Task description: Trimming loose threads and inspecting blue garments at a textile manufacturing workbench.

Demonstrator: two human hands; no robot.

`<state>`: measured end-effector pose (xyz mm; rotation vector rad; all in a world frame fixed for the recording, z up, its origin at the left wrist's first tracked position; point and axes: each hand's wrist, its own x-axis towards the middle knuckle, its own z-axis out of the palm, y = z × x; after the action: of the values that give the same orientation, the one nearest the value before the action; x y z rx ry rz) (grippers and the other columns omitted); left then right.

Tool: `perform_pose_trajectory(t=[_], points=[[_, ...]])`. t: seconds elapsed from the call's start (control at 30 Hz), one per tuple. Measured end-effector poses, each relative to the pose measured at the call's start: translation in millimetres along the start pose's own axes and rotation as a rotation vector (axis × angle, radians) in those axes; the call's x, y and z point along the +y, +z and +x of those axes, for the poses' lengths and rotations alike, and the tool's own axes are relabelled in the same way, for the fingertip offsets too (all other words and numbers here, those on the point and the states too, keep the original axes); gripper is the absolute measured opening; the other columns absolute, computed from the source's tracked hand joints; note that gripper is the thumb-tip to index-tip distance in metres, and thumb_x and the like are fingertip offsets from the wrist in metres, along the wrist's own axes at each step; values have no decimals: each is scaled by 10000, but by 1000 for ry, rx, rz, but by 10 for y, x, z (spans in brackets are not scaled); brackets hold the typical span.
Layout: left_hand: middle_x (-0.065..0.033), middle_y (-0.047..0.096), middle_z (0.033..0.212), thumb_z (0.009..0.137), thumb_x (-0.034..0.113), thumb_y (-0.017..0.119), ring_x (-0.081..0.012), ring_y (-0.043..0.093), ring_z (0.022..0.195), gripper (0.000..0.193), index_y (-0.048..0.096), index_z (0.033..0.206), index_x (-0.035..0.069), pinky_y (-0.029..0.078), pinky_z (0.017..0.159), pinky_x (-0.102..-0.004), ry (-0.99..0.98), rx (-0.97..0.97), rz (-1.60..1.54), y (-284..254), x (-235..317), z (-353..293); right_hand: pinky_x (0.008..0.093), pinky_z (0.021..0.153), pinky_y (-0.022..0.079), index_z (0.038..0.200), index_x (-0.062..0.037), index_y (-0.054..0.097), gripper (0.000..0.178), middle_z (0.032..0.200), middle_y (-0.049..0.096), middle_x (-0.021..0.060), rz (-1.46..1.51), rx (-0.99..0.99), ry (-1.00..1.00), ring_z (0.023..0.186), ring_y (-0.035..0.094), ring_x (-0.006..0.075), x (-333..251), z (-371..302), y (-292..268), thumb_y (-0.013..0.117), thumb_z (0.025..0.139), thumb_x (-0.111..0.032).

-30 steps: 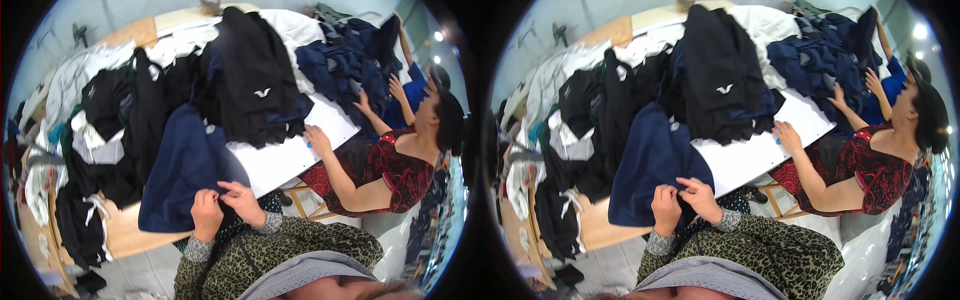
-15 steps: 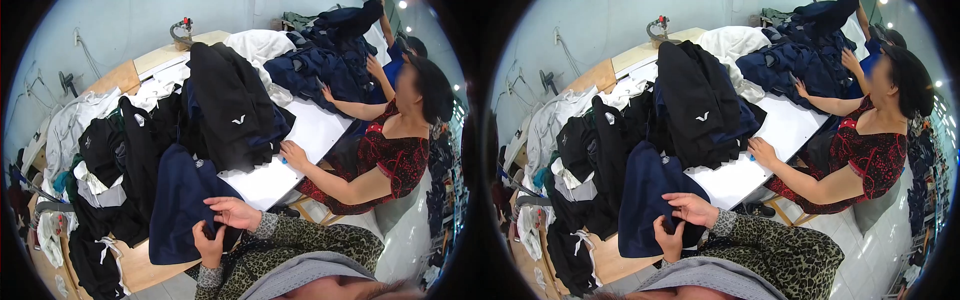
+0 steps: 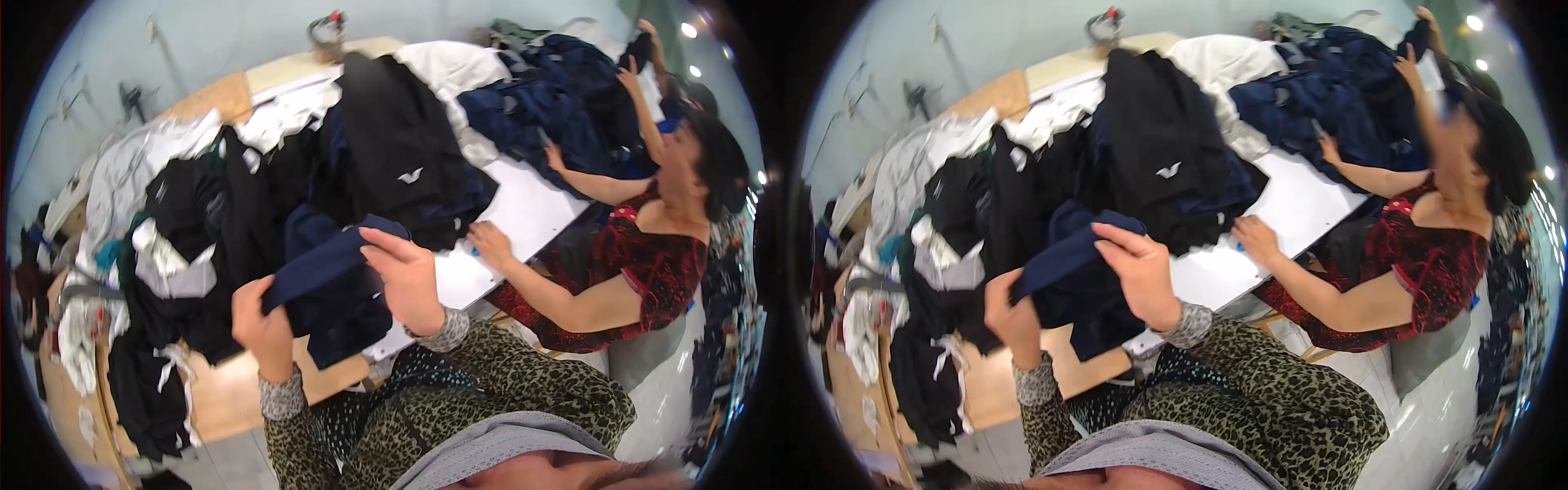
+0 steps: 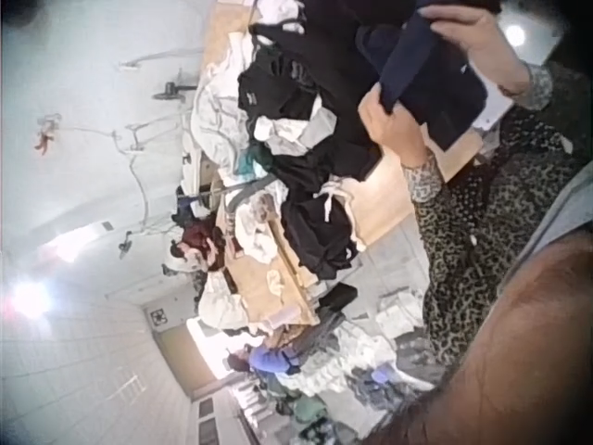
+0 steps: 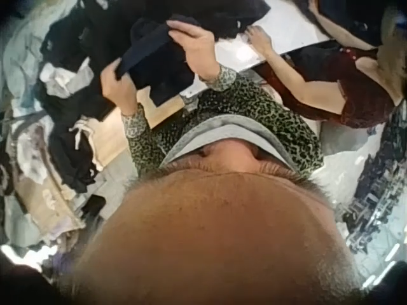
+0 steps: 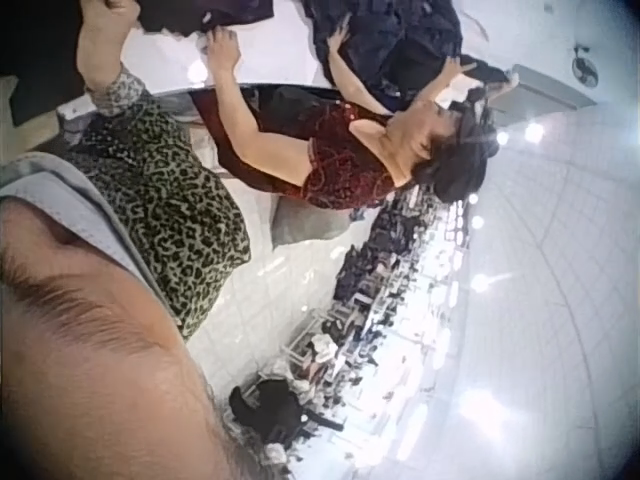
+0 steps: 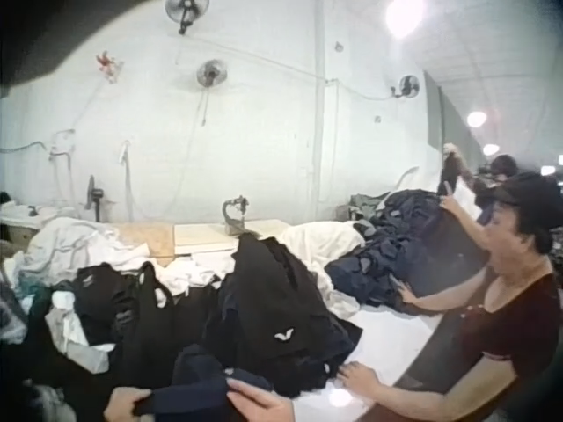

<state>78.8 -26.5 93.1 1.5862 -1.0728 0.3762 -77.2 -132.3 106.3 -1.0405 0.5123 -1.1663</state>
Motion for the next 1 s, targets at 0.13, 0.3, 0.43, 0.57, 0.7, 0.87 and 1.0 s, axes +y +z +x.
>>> perform_pose_trajectory(t=[0.13,0.3,0.43,0.57,0.7,0.87,1.0], points=[[-175,575,955,723,44,676,-295,593,865,476,504,1166,13,485,751,-357,-311,-477,69,-50,-376,-669,208,704,486,1119,-8,629,307,951,653,42,75,13,364,775,591,84,683,-183,-338,636,812,10],[-124,544,987,869,7,521,-201,602,816,324,518,1191,-33,491,724,-276,-547,-440,-317,-268,-256,-1045,226,715,503,1150,23,591,332,915,643,64,46,-50,511,771,602,97,832,-403,-349,617,820,39],[-46,551,885,892,11,531,-123,618,765,305,500,1187,-60,510,667,-217,-995,-337,-926,-156,1,-1079,247,733,512,1155,33,582,328,936,640,80,40,-58,571,782,609,120,842,-473,-272,596,828,50],[-45,592,861,898,69,571,-113,619,777,147,558,1016,-17,555,666,-261,-1084,-378,-1083,38,5,-1216,251,727,519,1152,54,572,322,927,642,102,18,-77,565,779,618,133,779,-541,-222,579,830,65],[-43,624,832,906,126,581,-95,606,721,152,613,925,-21,518,660,-229,-1160,-375,-1153,103,50,-1223,252,727,522,1154,61,566,322,915,643,110,45,-99,605,773,621,140,771,-563,-314,570,832,73],[-49,650,814,888,106,604,-82,599,705,129,631,899,-19,487,651,-204,-1156,-323,-1121,186,-24,-1290,246,730,517,1168,59,553,342,903,644,115,60,-36,614,761,622,146,742,-578,-288,573,827,77],[-1,606,739,888,110,597,-38,522,645,132,635,864,-14,410,581,-180,-1194,-276,-1129,209,1,-1256,252,735,516,1176,59,544,353,905,643,116,65,-48,612,767,622,149,763,-586,-305,578,825,77]])
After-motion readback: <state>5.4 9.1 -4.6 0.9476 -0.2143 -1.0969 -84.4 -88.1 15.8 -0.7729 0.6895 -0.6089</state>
